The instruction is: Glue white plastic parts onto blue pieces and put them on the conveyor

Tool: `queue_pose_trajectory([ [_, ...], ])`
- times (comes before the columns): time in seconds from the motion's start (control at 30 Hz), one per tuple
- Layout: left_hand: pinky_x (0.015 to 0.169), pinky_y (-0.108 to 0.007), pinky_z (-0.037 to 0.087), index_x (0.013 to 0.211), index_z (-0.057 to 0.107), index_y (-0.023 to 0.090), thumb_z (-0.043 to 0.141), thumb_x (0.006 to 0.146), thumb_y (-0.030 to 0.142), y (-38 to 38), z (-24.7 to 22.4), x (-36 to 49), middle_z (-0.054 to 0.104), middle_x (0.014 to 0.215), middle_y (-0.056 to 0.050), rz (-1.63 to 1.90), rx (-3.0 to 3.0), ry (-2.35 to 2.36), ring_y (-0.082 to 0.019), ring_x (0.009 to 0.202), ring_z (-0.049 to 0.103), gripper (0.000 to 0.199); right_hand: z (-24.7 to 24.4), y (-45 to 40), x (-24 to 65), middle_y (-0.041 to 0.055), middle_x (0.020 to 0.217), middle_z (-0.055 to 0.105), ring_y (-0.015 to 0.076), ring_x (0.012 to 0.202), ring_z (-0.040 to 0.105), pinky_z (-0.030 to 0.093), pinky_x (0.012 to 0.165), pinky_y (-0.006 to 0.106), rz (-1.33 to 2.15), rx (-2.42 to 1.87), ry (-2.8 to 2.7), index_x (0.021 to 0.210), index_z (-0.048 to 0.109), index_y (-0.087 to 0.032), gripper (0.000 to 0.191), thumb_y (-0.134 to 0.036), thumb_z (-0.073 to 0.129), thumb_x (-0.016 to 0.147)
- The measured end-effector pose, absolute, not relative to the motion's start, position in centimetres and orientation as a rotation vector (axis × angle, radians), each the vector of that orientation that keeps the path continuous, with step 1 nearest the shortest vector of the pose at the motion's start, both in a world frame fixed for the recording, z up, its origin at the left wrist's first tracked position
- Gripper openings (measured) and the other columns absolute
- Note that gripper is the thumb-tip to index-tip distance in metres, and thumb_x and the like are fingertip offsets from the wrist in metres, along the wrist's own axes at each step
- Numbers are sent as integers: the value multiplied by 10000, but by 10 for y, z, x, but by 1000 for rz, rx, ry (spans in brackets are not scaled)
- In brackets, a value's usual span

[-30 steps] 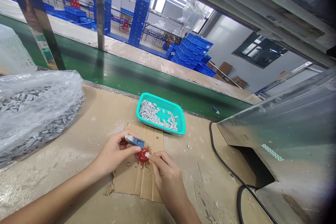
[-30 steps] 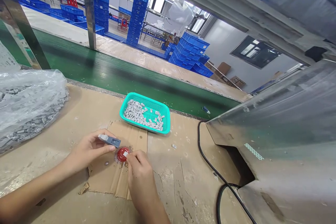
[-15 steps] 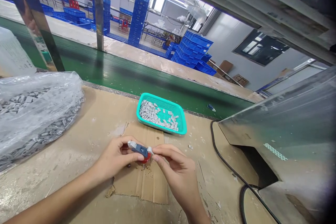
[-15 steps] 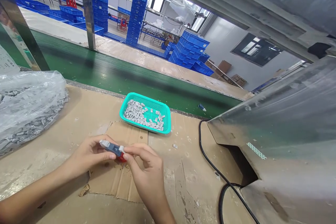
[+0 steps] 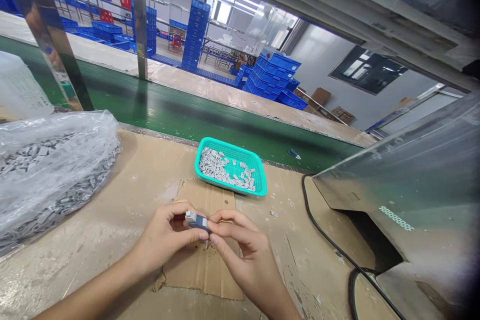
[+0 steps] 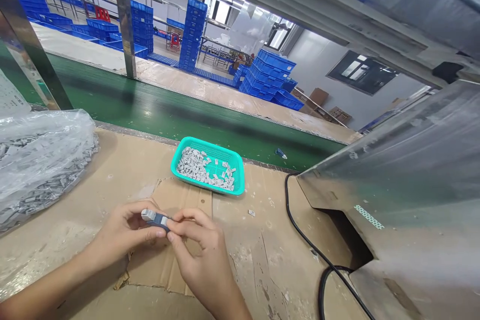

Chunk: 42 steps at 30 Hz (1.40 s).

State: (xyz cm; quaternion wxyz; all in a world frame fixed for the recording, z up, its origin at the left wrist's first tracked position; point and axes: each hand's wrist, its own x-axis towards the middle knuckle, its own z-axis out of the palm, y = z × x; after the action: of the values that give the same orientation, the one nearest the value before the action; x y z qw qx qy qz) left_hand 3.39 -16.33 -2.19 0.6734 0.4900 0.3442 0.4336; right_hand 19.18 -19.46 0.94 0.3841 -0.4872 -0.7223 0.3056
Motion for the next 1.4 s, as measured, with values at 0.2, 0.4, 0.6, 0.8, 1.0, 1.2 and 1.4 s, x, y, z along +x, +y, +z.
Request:
queue_pose_trajectory([
  [0.2, 685, -221, 436, 774, 581, 177, 668, 661, 282, -167, -17, 45, 584, 750, 8, 1039, 700, 752, -121, 738, 535, 177, 2, -196, 176, 91, 1015, 507, 130, 890, 550, 477, 777, 215, 578, -1122, -1904, 1053, 576, -145, 328, -46, 459, 763],
  [0.4, 652, -215, 395, 1072, 467, 152, 667, 612, 340, -138, -3, 33, 579, 870, -63, 1257, 555, 952, -144, 780, 496, 536, 6, -170, 203, 68, 1102, 526, 160, 1030, 491, 418, 904, 275, 377, -1202, -1959, 1160, 489, -182, 391, -122, 473, 774],
  [0.6, 507, -209, 303, 1102, 423, 149, 414, 738, 406, -85, -5, 19, 383, 665, 10, 1339, 1171, 1130, -106, 561, 349, 446, 12, -99, 277, 77, 1004, 606, 135, 901, 570, 471, 803, 243, 379, -1671, -2152, 1027, 565, -130, 242, -130, 399, 851],
  [0.8, 606, -270, 342, 1072, 441, 180, 356, 761, 366, -2, -18, 42, 438, 678, -12, 1055, 1799, 1465, -170, 622, 434, 372, -5, -43, 280, 49, 942, 596, 166, 878, 575, 479, 770, 350, 477, -1868, -2422, 911, 577, -117, 140, -220, 544, 821],
  [1.0, 703, -445, 387, 971, 523, 79, 350, 738, 242, 79, -25, 65, 562, 776, -163, 637, 2213, 1815, -371, 838, 536, 334, -15, -46, 275, 46, 917, 606, 164, 872, 580, 483, 766, 354, 590, -1916, -2323, 866, 586, -105, 102, -184, 548, 816],
  [1.2, 890, -660, 126, 1131, 467, 59, 452, 759, 247, 100, -5, 112, 347, 1288, -249, 338, 2499, 1868, -468, 1240, 84, 418, 8, -56, 308, 38, 866, 663, 167, 840, 602, 472, 727, 245, 670, -1683, -1979, 807, 659, -153, 250, 15, 561, 648],
  [1.4, 940, -512, 321, 1274, 327, 201, 487, 822, 301, 117, 15, 278, 283, 1358, -109, 78, 2759, 1327, -279, 1173, 361, 490, 17, -106, 359, 50, 840, 648, 108, 662, 608, 500, 613, 185, 809, -1507, -1535, 1017, 591, -117, 366, -61, 544, 659],
])
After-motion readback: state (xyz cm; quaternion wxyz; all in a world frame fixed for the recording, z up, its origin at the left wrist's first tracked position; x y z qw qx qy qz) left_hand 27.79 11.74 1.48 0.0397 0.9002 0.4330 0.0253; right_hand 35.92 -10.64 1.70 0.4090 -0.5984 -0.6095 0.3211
